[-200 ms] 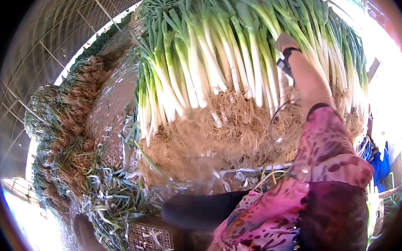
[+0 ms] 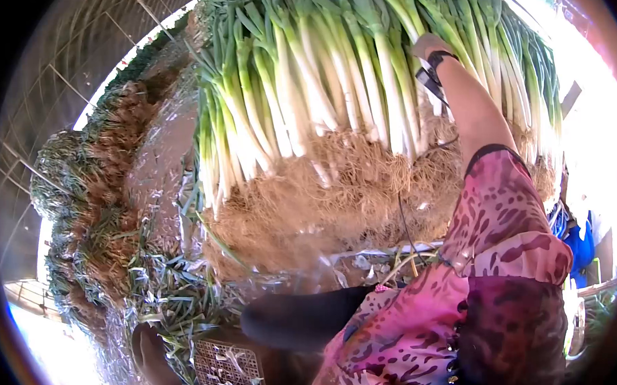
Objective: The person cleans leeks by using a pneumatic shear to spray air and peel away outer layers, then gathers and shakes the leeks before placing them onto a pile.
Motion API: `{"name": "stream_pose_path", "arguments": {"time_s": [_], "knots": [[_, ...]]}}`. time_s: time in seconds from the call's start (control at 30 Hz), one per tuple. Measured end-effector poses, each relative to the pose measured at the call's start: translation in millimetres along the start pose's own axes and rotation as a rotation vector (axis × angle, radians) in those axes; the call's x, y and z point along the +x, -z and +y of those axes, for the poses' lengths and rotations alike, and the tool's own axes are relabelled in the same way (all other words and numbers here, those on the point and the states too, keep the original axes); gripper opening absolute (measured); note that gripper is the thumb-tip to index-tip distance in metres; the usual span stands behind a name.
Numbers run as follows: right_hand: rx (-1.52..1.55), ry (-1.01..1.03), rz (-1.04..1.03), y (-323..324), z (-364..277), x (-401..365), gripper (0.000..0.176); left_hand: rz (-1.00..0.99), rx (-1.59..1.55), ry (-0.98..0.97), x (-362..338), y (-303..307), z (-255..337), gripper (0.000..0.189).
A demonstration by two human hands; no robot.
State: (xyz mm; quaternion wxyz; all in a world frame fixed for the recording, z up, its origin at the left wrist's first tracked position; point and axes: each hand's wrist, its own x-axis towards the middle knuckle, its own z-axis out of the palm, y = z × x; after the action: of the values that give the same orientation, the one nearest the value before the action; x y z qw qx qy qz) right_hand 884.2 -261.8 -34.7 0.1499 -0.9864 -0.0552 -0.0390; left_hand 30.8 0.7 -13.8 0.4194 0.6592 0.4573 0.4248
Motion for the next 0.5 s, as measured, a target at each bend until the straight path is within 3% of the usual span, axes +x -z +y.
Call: {"name": "stream_pose_path", "arguments": {"time_s": [0.07,0.17,0.2,0.23,0.3,0.33,0.37,0.4,0.47,0.5], "knots": [[-0.075,0.109,-0.116,-17,4,22,0.072,-0.051,0.144,-0.122,-6,-9,4,0.035],[-0.069,0.351,-0.192,5,18,23,0.094,-0.107,0.078,-0.022,-12,-30,4,0.034],[-0.020,0.343,-0.211,27,23,5,0.096,-0.128,0.083,0.013,-12,-29,-3,0.036],[0.033,0.348,-0.053,40,30,-14,0.087,-0.121,0.023,0.051,-11,-28,-9,0.037],[0.220,0.414,-0.027,64,53,-28,0.077,-0.096,-0.088,0.118,-9,-23,-17,0.037],[0.174,0.449,0.135,65,76,-28,0.074,-0.149,0.027,-0.006,-7,-14,-34,0.039],[0.128,0.483,0.296,63,96,-28,0.071,-0.133,-0.034,0.047,-7,-5,-48,0.039],[-0.110,0.274,0.081,77,97,-47,0.068,-0.119,-0.094,0.101,-8,-2,-54,0.039],[-0.195,0.247,0.014,53,126,-66,0.060,-0.112,-0.160,0.186,-10,10,-77,0.041],[-0.261,0.204,-0.139,48,132,-71,0.059,-0.125,-0.151,0.201,-14,9,-83,0.041]]}}
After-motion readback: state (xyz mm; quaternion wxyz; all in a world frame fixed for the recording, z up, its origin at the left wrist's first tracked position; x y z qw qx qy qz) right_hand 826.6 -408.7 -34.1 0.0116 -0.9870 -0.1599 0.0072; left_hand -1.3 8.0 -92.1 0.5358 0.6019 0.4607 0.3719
